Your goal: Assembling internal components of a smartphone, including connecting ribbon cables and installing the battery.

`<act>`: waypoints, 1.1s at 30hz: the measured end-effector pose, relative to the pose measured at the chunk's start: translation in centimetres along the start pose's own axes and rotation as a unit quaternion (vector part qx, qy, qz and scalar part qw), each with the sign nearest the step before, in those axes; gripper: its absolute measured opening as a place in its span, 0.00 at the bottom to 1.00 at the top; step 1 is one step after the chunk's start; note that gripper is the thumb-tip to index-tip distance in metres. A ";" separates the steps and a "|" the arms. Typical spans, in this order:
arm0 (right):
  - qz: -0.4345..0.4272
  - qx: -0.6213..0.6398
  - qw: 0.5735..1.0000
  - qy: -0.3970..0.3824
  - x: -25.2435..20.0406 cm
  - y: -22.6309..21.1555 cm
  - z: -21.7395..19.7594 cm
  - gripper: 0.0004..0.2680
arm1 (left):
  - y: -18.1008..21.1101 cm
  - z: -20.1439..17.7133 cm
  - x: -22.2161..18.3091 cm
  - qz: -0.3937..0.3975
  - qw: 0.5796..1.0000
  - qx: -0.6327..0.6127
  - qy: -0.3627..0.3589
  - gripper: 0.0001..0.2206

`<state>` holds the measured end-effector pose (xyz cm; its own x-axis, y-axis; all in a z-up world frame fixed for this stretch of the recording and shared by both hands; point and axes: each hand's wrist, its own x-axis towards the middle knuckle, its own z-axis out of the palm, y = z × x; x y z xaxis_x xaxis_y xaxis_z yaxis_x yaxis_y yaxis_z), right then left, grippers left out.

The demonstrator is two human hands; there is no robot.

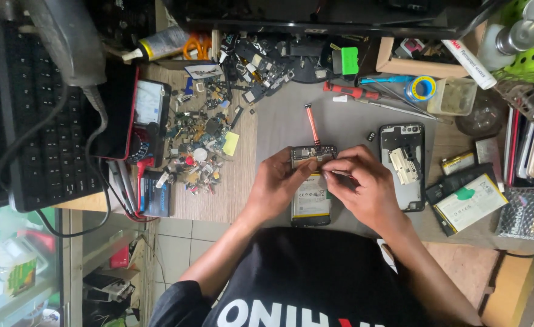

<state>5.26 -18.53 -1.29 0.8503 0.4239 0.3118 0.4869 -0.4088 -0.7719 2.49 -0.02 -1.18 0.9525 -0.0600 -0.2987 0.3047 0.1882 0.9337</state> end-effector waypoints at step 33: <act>0.389 0.309 0.868 -0.025 -3.3 -1.2 -0.2 0.11 | 1.5 1.9 -3.5 0.003 0.999 -0.007 0.039 0.12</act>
<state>1.94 -19.56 -1.29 0.8563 0.2551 -0.4492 -0.4435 -0.0826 -0.8924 -0.34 -1.39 1.68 0.9514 0.0181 -0.3074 0.2976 0.2020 0.9331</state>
